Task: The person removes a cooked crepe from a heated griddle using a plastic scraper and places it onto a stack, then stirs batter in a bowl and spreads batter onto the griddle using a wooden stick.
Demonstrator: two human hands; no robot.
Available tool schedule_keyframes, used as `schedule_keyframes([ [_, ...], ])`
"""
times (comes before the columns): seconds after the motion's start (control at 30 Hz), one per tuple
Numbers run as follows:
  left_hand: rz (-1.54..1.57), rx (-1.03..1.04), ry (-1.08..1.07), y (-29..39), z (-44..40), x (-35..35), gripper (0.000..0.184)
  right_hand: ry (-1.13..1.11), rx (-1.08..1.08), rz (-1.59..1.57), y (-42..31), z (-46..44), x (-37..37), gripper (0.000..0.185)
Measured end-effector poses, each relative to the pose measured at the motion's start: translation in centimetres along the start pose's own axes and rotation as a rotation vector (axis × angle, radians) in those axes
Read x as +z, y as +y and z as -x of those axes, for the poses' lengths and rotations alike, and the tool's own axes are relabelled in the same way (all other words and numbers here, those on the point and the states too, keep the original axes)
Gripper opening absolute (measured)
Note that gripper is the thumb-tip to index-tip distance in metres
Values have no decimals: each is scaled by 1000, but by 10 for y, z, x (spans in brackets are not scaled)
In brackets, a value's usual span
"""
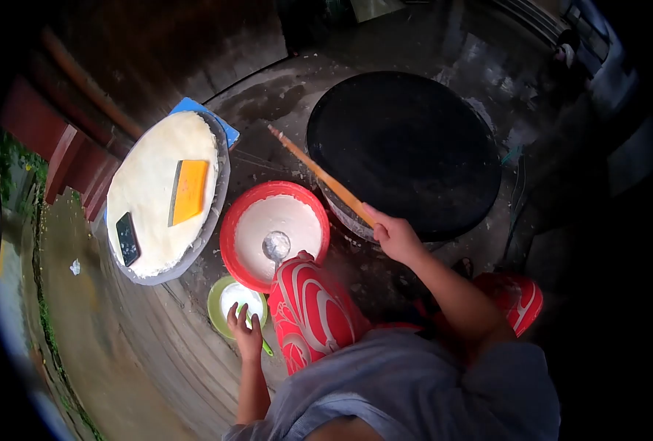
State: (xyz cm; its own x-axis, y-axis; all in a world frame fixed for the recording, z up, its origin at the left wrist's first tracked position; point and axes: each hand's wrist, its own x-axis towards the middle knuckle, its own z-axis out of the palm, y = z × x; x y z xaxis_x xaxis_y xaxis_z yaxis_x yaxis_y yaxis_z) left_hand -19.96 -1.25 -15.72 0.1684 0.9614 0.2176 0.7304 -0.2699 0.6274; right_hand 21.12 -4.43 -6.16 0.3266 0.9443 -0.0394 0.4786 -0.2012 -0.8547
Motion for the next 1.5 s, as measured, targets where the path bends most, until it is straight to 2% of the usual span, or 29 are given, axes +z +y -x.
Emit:
schedule_keyframes([
  [0.07,-17,-62,-5,-9,8,6,34,237,297,-318,-13,-7,-24,55],
  [0.1,-30,-120,-11,-13,13,9,33,351,331,-362,-12,-9,-31,53],
  [0.13,-59,-167,3,-19,17,13,33,330,360,-343,-25,-8,-39,52],
  [0.17,-180,-187,-8,-39,26,21,41,304,388,-322,-43,-6,-46,50],
  [0.23,-497,-543,-163,-40,37,32,59,94,112,-209,-64,-2,-40,48],
  [0.3,-473,-843,-332,-48,42,41,70,-205,66,-154,-115,7,-34,43],
  [0.37,-388,-795,-311,-73,57,59,61,-378,-425,50,-130,3,-8,37],
  [0.43,-216,-799,-274,-122,71,87,53,-557,-508,503,-175,5,18,34],
  [0.47,-214,-832,-262,-122,72,87,53,-621,-488,700,-193,5,40,30],
  [0.53,-218,-881,-132,-109,63,82,35,-719,-510,992,-196,-6,98,21],
  [0.57,-211,-898,-119,-100,56,70,35,-769,-448,1079,-183,-16,132,16],
  [0.6,-121,-924,-116,-87,49,53,29,-834,-488,1097,-185,-20,158,16],
  [0.63,-33,-948,-111,-82,46,43,25,-902,-433,1119,-186,-25,183,18],
  [0.67,43,-951,28,-90,55,46,27,-970,-377,1139,-183,-30,204,19],
  [0.7,43,-969,39,-85,62,38,27,-984,-393,1142,-179,-33,219,19],
  [0.77,75,-852,56,-57,73,12,30,-957,-160,935,-168,-36,247,22],
  [0.8,89,-823,46,-43,78,4,32,-948,-121,908,-150,-41,260,26],
  [0.83,131,-756,70,-35,84,5,33,-961,-132,908,-146,-44,263,26],
  [0.9,125,-701,34,-34,93,20,33,-1017,8,814,-136,-49,264,29],
  [0.97,195,-789,71,-63,96,50,32,-1043,89,772,-132,-54,261,31],
  [1.03,108,-880,164,-109,92,80,30,-1111,224,674,-101,-63,267,29],
  [1.1,119,-940,234,-135,77,82,31,-1112,227,609,-106,-64,257,28],
  [1.17,153,-989,245,-127,66,60,31,-1114,230,542,-103,-61,255,27],
  [1.27,139,-989,168,-103,65,44,33,-972,-242,810,-101,-49,254,28],
  [1.3,170,-862,208,-89,73,45,32,-971,-245,806,-97,-45,257,28],
  [1.37,142,-832,93,-62,75,40,30,-725,-706,927,-86,-37,267,25],
  [1.43,173,-841,121,-71,76,46,29,-722,-701,962,-100,-35,268,23],
  [1.5,111,-918,184,-93,69,54,30,-774,-593,1040,-122,-39,256,23],
])
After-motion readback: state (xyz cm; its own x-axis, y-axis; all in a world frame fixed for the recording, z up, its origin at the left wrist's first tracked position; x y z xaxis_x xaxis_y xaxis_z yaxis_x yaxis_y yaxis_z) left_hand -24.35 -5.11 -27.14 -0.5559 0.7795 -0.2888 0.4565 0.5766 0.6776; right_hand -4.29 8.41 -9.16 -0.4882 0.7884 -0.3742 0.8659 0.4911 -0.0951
